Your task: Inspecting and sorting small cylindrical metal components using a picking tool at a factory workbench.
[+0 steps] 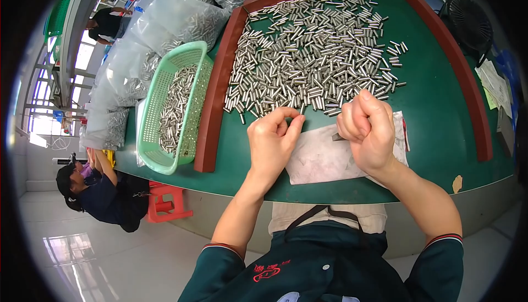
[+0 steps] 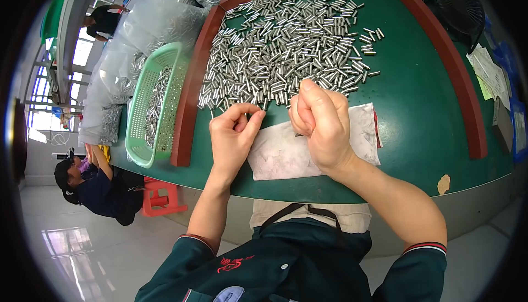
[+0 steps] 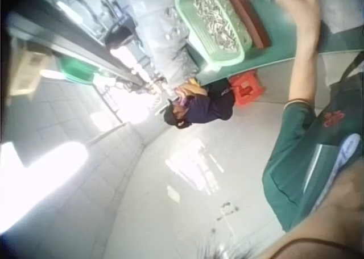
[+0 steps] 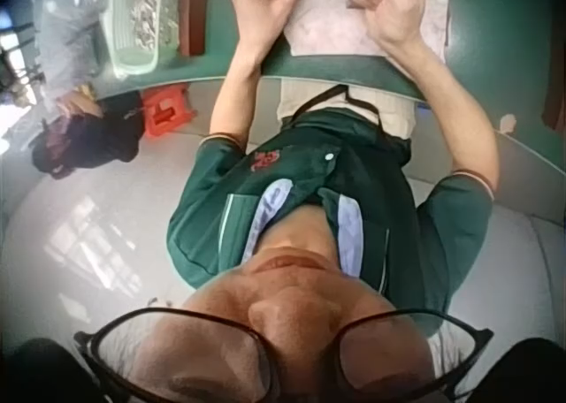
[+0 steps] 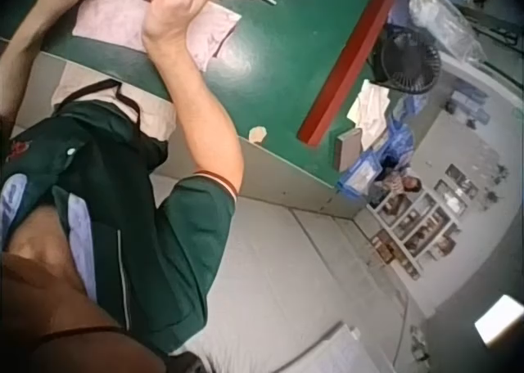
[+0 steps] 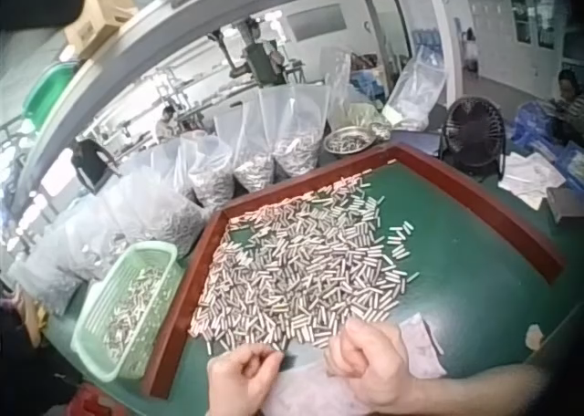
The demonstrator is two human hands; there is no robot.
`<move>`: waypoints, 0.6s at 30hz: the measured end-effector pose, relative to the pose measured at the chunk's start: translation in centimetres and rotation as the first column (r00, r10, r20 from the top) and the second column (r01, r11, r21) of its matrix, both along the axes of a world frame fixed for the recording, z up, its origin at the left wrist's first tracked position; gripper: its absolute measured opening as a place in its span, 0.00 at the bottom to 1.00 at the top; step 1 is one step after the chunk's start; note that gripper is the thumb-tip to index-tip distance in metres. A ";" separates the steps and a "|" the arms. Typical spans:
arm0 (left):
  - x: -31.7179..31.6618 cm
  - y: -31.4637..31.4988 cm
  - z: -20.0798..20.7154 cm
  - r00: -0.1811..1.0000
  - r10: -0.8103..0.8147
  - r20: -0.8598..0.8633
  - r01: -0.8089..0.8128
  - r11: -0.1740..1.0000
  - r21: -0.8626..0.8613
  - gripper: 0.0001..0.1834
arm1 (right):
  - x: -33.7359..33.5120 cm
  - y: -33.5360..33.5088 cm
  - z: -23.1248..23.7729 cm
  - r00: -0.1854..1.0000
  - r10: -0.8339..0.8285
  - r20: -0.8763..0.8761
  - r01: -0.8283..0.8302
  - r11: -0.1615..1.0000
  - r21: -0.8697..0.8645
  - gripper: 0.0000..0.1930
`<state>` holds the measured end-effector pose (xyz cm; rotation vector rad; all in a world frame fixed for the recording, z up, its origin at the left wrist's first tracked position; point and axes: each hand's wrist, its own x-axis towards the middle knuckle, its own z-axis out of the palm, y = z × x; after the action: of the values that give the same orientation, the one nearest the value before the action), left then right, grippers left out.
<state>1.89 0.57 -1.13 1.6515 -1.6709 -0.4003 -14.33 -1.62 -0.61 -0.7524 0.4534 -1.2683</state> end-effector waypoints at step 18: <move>-1.3 0.6 0.3 0.919 -0.378 0.112 0.373 0.926 0.063 0.02 | -0.3 0.0 0.2 0.998 -0.024 0.053 0.025 0.999 -0.027 0.23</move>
<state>0.62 1.18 -0.79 1.4014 -2.0935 -0.5299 -14.58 -1.66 -0.44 -0.7373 0.4040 -1.3167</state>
